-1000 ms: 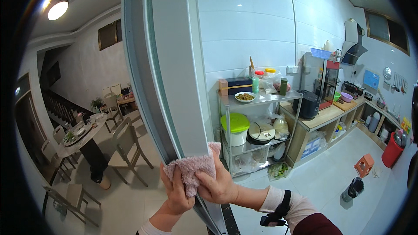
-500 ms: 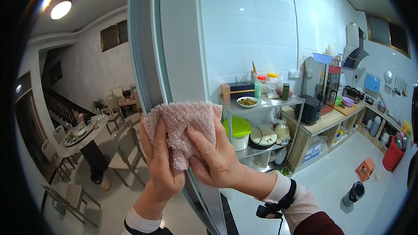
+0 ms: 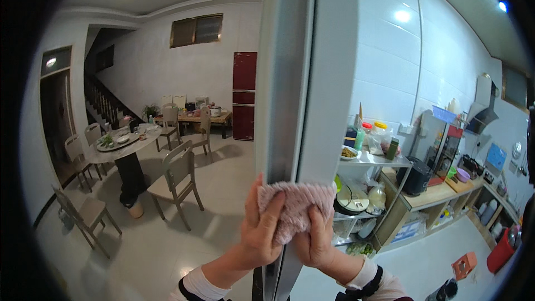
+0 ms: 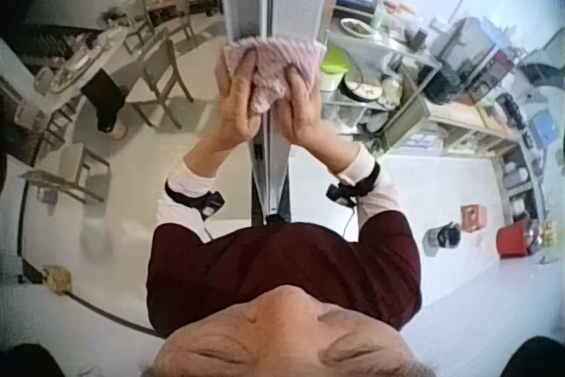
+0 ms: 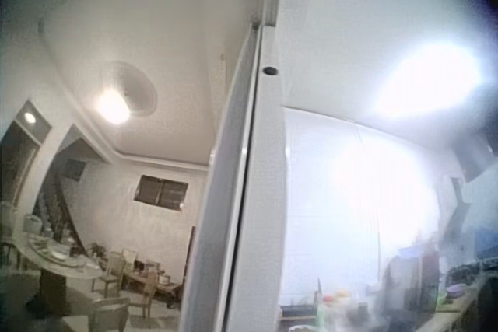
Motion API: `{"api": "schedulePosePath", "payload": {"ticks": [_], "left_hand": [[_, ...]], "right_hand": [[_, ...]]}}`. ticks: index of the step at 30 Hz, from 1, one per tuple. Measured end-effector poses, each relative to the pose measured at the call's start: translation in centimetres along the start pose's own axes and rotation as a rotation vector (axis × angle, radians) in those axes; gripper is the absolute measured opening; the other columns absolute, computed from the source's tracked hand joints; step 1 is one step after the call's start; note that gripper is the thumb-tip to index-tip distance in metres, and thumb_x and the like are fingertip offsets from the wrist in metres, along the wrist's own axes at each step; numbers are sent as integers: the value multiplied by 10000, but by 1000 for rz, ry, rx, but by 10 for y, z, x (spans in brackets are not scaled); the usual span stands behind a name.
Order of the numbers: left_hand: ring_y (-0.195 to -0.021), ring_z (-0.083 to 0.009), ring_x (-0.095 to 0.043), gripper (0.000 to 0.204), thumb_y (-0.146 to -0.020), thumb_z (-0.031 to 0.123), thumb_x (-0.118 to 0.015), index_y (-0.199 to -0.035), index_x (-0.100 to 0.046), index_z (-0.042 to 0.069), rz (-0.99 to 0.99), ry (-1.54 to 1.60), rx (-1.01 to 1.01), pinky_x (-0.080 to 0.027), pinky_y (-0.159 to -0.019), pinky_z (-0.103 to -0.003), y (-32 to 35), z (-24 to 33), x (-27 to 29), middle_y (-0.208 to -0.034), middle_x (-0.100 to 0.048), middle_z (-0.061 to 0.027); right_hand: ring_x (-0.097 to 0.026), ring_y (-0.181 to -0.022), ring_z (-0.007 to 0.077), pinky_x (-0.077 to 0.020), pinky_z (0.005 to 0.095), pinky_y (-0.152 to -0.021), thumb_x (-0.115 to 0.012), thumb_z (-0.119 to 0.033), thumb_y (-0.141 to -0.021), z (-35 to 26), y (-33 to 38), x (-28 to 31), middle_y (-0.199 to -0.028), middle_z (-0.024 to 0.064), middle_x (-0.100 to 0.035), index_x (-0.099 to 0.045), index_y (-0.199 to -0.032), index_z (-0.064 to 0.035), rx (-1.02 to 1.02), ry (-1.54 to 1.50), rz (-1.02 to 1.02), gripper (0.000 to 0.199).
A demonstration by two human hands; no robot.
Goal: The person wipes the front of a red dish cabinet, then the countertop, and then a large glass door using a pink cloth. After cleaning, the person picks up a bowl of food and places it on a dining table.
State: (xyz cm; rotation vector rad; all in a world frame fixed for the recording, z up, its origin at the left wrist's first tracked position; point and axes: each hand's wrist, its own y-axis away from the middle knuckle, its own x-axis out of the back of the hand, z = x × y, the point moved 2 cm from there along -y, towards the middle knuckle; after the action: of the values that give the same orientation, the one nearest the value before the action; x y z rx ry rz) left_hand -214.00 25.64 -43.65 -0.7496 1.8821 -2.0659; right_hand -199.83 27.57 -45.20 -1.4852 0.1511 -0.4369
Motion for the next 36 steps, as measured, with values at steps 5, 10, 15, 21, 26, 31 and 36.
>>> {"api": "schedulePosePath", "payload": {"ticks": [5, 10, 15, 21, 26, 31, 36], "left_hand": [[-1253, -487, -339, 586, -680, 27, -632, -1244, -488, -35, 12, -20, -23, -370, -982, -433, 38, -4, -9, -1358, -255, -391], [-1230, -499, -357, 582, -671, 34, -654, -1228, -491, -16, -45, 28, 18, -357, -988, -464, 71, -3, -14, -1348, -268, -391], [-1208, -518, -371, 571, -687, 69, -686, -1213, -490, -29, -62, 17, 19, -360, -988, -482, 94, -1, -15, -1329, -286, -397], [-1227, -494, -362, 544, -723, 79, -662, -1220, -481, -48, -114, 30, 45, -354, -995, -487, 81, 1, -9, -1355, -262, -376], [-1264, -484, -312, 580, -749, 38, -634, -1283, -430, -58, -26, 45, 28, -318, -1029, -461, 26, 5, 0, -1376, -240, -358], [-1275, -472, -305, 590, -767, 20, -607, -1313, -397, -53, 32, 37, -31, -319, -1032, -444, -12, 5, 3, -1393, -220, -346], [-1275, -467, -309, 589, -781, 11, -589, -1336, -392, -10, 10, 88, 23, -321, -1030, -438, 4, 2, -1, -1398, -216, -341]], "right_hand": [[-402, -1132, 545, -239, 663, -970, -503, 81, -718, -6, 45, -6, -1239, 372, -381, -388, -1232, 41, -20, 22, -56, 528], [-424, -1097, 529, -273, 647, -958, -514, 76, -714, -12, 82, -8, -1196, 333, -435, -361, -1259, 18, -30, 26, -101, 569], [-475, -1044, 469, -364, 581, -917, -542, 58, -708, -15, 100, -10, -1158, 276, -477, -348, -1302, -36, -2, 72, -109, 632], [-495, -1008, 478, -412, 562, -868, -554, 46, -683, -17, 84, -4, -1141, 279, -494, -377, -1279, -31, -21, 114, -188, 627], [-461, -1044, 505, -380, 570, -900, -547, 51, -659, -14, 39, 1, -1162, 328, -455, -389, -1293, 0, -6, 158, -139, 656], [-376, -1146, 506, -273, 534, -993, -421, -16, -789, -5, -4, 9, -1262, 356, -338, -292, -1345, 61, -32, 210, -210, 577], [-405, -1119, 501, -297, 556, -978, -517, 21, -733, -4, 3, 3, -1238, 328, -399, -412, -1275, 46, -74, 179, -63, 552]]}}
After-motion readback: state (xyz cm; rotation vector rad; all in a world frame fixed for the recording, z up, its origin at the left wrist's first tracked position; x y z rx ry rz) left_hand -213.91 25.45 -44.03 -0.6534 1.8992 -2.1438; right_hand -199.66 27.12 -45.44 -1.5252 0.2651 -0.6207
